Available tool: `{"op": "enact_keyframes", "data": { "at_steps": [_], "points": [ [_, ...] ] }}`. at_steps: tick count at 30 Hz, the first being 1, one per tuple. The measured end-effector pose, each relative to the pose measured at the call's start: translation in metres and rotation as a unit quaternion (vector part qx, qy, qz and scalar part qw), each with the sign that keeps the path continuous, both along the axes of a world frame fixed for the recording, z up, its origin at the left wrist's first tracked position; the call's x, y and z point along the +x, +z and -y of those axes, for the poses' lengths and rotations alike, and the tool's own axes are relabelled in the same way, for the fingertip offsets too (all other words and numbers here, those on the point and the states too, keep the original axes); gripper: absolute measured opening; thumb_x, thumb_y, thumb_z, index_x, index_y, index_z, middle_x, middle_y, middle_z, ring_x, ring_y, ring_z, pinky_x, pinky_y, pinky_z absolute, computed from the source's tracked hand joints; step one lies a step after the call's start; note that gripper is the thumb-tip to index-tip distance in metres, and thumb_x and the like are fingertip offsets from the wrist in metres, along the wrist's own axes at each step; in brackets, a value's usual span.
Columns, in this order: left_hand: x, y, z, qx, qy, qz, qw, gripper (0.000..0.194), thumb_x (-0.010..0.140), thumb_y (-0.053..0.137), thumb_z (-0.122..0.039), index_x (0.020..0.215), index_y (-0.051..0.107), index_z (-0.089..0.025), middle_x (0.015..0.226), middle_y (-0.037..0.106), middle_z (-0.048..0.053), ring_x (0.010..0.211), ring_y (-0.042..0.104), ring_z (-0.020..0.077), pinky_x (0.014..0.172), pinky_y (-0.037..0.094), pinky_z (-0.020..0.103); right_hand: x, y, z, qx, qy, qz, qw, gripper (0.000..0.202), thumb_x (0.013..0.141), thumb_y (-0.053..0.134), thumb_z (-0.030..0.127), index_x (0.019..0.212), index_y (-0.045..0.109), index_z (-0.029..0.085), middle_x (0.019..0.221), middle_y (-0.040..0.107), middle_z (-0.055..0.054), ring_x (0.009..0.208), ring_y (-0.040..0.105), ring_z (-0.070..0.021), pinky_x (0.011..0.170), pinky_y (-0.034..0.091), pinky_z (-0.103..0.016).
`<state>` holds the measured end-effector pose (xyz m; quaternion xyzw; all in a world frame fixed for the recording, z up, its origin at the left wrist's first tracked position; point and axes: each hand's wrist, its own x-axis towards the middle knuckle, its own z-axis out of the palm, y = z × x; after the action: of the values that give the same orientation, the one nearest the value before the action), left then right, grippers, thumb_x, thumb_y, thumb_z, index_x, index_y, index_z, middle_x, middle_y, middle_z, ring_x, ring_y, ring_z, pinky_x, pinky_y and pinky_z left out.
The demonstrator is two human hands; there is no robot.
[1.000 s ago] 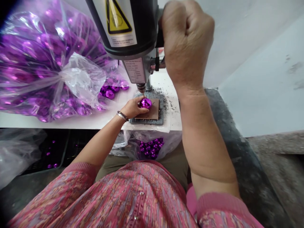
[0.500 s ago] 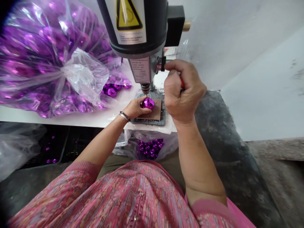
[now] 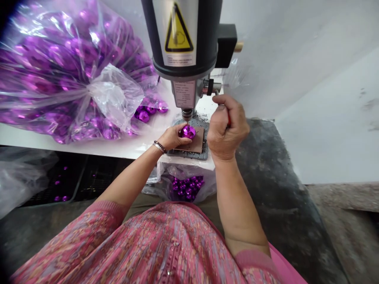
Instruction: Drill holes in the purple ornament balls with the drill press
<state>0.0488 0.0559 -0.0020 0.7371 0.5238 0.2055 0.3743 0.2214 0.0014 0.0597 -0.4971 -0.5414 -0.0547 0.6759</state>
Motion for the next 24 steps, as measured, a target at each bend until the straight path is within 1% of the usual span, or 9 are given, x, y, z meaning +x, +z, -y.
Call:
{"op": "enact_keyframes", "data": {
  "at_steps": [2,5,7,9,14,16,18,21,24],
  "points": [
    [0.000,0.000,0.001,-0.004,0.003,0.011,1.000,0.068,0.073,0.083,-0.026,0.139,0.069,-0.015,0.113,0.077,0.003,0.104,0.070,0.0226,0.099,0.055,0.032,-0.002,-0.008,0.000,0.005,-0.007,-0.014,1.000,0.043,0.101,0.042,0.046,0.105,0.073,0.017,0.089,0.067,-0.001,0.081,0.062,-0.0021,0.086,0.058,-0.023],
    [0.000,-0.002,0.001,0.001,0.003,0.028,1.000,0.067,0.071,0.084,-0.026,0.136,0.070,-0.015,0.109,0.077,0.004,0.102,0.069,0.0236,0.097,0.055,0.033,-0.004,-0.021,0.001,0.006,0.000,-0.026,1.000,0.040,0.099,0.045,0.045,0.097,0.074,0.017,0.079,0.065,0.000,0.075,0.061,-0.0031,0.078,0.055,-0.022],
    [0.000,-0.004,0.000,0.008,0.002,0.033,0.999,0.064,0.071,0.085,-0.025,0.133,0.071,-0.016,0.108,0.077,0.003,0.102,0.069,0.0238,0.096,0.055,0.033,-0.005,-0.020,0.001,0.009,0.007,-0.033,0.999,0.040,0.098,0.046,0.044,0.093,0.075,0.016,0.076,0.063,0.001,0.070,0.058,-0.0026,0.072,0.051,-0.021],
    [0.000,-0.005,0.000,0.013,0.001,0.031,0.999,0.061,0.071,0.084,-0.025,0.130,0.072,-0.017,0.106,0.076,0.003,0.101,0.068,0.0233,0.096,0.055,0.032,-0.004,-0.005,-0.002,0.019,0.010,-0.046,0.999,0.041,0.098,0.044,0.043,0.093,0.075,0.015,0.076,0.063,0.000,0.066,0.054,-0.0014,0.069,0.048,-0.020],
    [-0.004,-0.002,0.006,0.012,0.003,0.030,0.999,0.055,0.073,0.084,-0.029,0.126,0.072,-0.017,0.105,0.075,0.003,0.099,0.068,0.0223,0.094,0.054,0.033,0.002,0.068,-0.028,0.000,0.051,-0.080,0.996,0.041,0.097,0.041,0.030,0.081,0.072,0.010,0.066,0.054,0.000,0.057,0.042,0.0008,0.064,0.040,-0.018],
    [-0.010,0.000,0.014,0.000,-0.005,0.044,0.999,0.060,0.073,0.086,-0.030,0.130,0.070,-0.016,0.111,0.076,0.005,0.102,0.068,0.0222,0.096,0.054,0.033,0.005,0.088,-0.036,-0.030,0.068,-0.106,0.992,0.034,0.094,0.046,0.023,0.074,0.070,0.009,0.064,0.052,0.000,0.058,0.043,0.0008,0.060,0.035,-0.017],
    [-0.020,0.002,0.024,-0.030,-0.044,0.063,0.997,0.068,0.070,0.089,-0.030,0.134,0.070,-0.015,0.117,0.077,0.008,0.107,0.069,0.0223,0.098,0.054,0.033,0.005,0.095,-0.040,-0.044,0.079,-0.126,0.988,0.031,0.092,0.050,0.020,0.072,0.071,0.009,0.063,0.052,0.000,0.059,0.043,0.0013,0.058,0.032,-0.016],
    [-0.040,0.005,0.030,-0.071,-0.082,0.083,0.991,0.075,0.069,0.092,-0.032,0.139,0.069,-0.017,0.124,0.077,0.011,0.099,0.071,0.0208,0.091,0.057,0.032,0.005,0.091,-0.037,-0.027,0.093,-0.135,0.986,0.032,0.092,0.050,0.021,0.076,0.073,0.007,0.066,0.055,-0.001,0.061,0.046,0.0019,0.058,0.033,-0.014],
    [-0.067,0.011,0.010,-0.003,0.018,0.036,0.999,0.056,0.085,0.080,-0.036,0.137,0.071,-0.017,0.125,0.077,0.014,0.093,0.070,0.0210,0.088,0.058,0.035,0.005,0.085,-0.033,-0.009,0.109,-0.133,0.985,0.034,0.092,0.049,0.023,0.077,0.075,0.007,0.070,0.060,-0.002,0.062,0.047,0.0025,0.058,0.033,-0.013]
  ]
}}
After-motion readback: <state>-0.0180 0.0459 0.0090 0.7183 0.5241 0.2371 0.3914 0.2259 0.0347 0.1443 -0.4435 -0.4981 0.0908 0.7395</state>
